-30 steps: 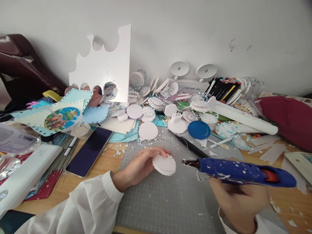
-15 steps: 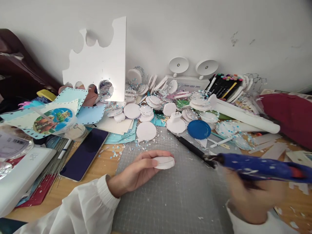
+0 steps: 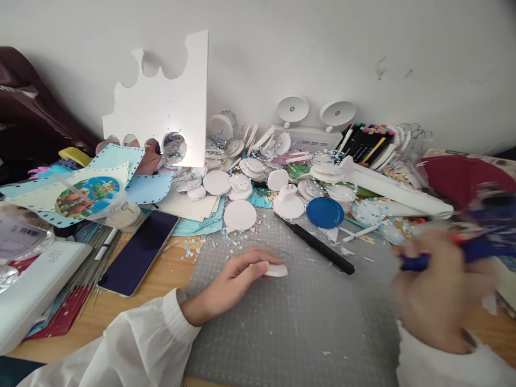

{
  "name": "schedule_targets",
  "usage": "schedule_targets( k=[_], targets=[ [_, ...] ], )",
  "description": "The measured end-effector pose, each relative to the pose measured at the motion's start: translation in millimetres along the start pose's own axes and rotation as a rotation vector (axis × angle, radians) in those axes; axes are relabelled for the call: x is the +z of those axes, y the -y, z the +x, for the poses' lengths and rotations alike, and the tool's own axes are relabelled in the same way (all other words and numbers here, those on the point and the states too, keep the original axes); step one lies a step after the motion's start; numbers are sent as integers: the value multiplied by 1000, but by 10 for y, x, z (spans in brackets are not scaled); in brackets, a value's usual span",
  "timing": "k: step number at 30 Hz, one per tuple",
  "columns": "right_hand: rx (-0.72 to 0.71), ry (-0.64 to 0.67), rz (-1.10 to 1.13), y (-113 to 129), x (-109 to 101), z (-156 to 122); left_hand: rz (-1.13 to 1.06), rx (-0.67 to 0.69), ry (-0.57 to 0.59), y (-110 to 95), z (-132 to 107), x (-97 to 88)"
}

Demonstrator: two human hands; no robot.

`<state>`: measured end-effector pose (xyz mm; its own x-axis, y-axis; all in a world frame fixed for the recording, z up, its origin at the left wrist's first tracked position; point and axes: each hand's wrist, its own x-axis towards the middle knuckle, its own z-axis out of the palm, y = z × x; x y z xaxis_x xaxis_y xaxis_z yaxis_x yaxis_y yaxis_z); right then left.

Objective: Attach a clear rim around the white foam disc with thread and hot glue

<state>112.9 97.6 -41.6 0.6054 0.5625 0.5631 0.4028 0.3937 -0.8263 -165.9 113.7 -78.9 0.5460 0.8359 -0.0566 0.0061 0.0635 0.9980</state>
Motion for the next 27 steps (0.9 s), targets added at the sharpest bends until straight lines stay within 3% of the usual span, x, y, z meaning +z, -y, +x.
schedule_targets(
  k=[1,4,9,14,27],
  targets=[
    [189,0,156,7,111,-171,16,35,9,-17,-1,-7],
    [421,218,276,67,340,-620,27,58,48,-37,-7,-15],
    [708,443,417,123,376,-893,-166,-5,90,38,-13,18],
    [763,496,419,102,358,-874,-353,35,130,132,21,33],
    [834,453,588,82,344,-847,-386,-21,85,164,36,20]
  ],
)
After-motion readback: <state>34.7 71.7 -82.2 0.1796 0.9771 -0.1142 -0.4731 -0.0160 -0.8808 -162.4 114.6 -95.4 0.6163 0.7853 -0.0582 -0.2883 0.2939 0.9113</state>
